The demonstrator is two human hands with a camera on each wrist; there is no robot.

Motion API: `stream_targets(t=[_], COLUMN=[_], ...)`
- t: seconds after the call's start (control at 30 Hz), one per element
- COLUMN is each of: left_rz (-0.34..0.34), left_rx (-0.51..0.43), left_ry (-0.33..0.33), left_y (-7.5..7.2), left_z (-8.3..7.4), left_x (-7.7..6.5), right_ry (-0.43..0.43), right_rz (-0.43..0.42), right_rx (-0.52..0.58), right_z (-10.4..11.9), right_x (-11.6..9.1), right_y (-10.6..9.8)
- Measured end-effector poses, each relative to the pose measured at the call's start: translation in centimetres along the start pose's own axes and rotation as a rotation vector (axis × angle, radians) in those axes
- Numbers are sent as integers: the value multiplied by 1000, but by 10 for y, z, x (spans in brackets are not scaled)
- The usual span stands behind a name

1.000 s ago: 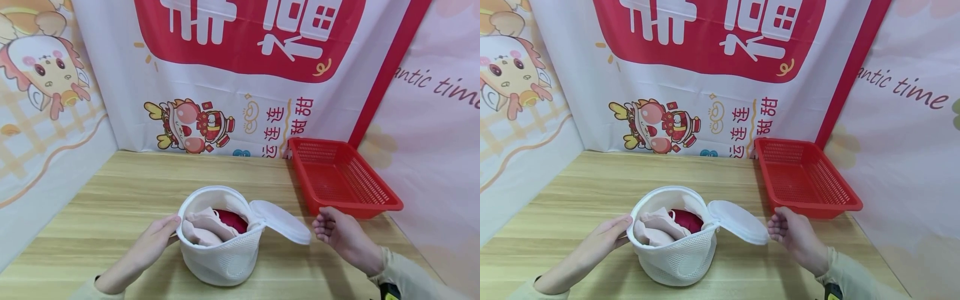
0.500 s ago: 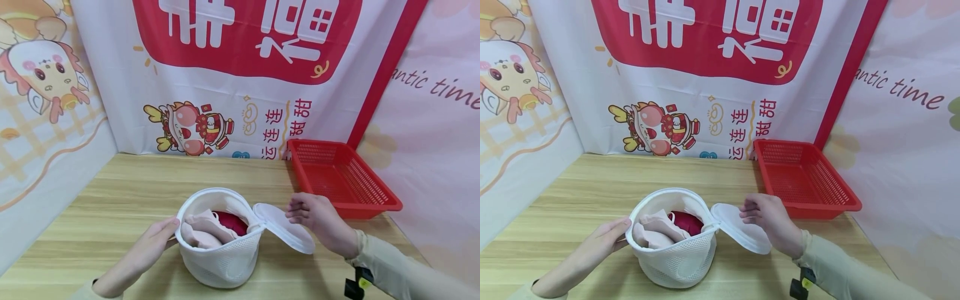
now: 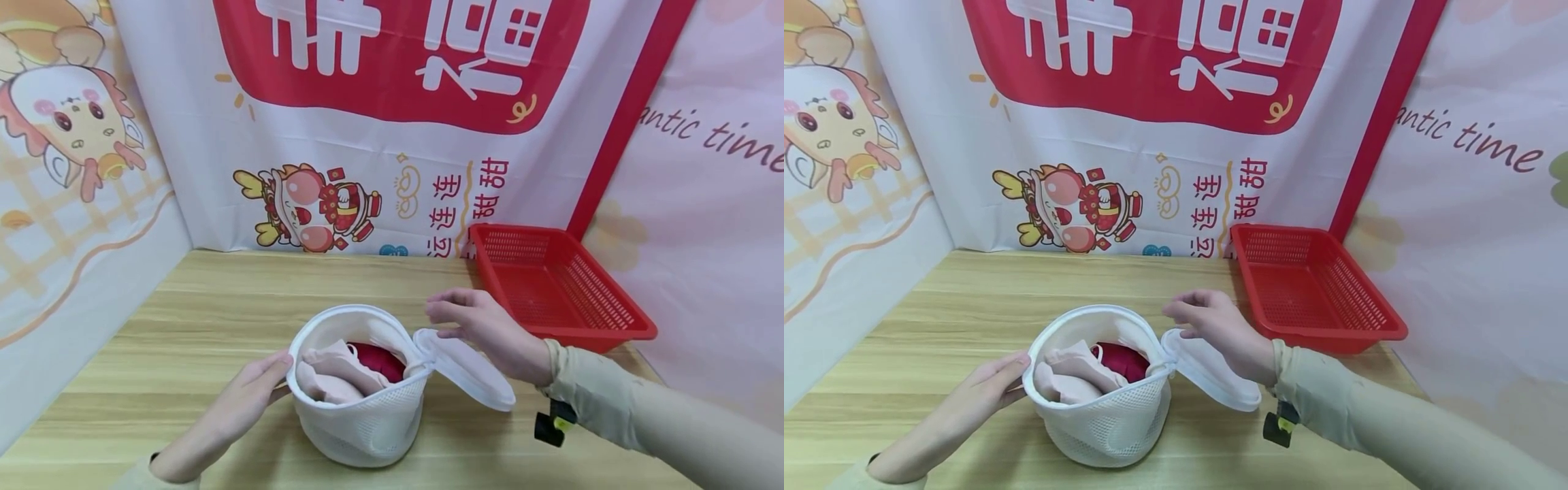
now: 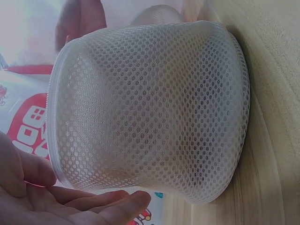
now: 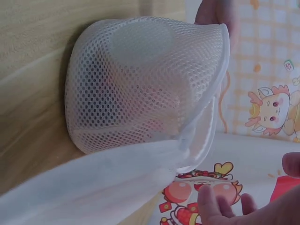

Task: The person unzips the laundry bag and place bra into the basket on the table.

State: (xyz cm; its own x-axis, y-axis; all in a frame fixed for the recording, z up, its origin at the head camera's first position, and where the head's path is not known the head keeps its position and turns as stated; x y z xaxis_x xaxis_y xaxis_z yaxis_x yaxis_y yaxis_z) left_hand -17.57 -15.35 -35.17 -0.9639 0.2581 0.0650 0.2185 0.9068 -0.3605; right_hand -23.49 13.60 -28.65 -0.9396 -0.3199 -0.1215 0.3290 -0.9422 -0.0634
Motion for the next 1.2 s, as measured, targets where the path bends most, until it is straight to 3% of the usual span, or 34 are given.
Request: stream_targets(t=[0.2,0.43,0.67,0.9,1.07,1.2], left_rz=[-2,-1,10,17,24,44], left_rx=[22,16,5,6,-10,-48], left_ry=[-1,-2,-9,-8,-11,-23], left_y=[-2,-4,-2,-1,-1,2], left_z=[0,-1,-1,-1,0,1], left_x=[3,2,2,3,4,4], right_ry=[36,-21,-90,-156,-158,-123], right_rz=[6,55,159,336,435,505], right_rx=[-139,-354,-501,-688,-814,-821], right_z=[10,21,24,24,23,22], right_x=[6,12,14,16,18,19], right_y=[7,33,64,93,111,123])
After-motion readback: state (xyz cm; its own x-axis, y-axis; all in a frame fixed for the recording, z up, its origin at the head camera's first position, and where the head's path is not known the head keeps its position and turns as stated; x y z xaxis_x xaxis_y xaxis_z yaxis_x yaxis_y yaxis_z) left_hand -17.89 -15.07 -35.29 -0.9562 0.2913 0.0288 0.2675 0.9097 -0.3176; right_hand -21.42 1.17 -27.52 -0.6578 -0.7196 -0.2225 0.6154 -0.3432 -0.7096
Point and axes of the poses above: each hand's wrist, its own x-axis towards the middle knuckle, its own y-axis out of the palm, z = x × y, the point moved 7 cm from there along x, towards the middle knuckle, and after that the axes turned 9 degrees about x, right-handed, at the moved point
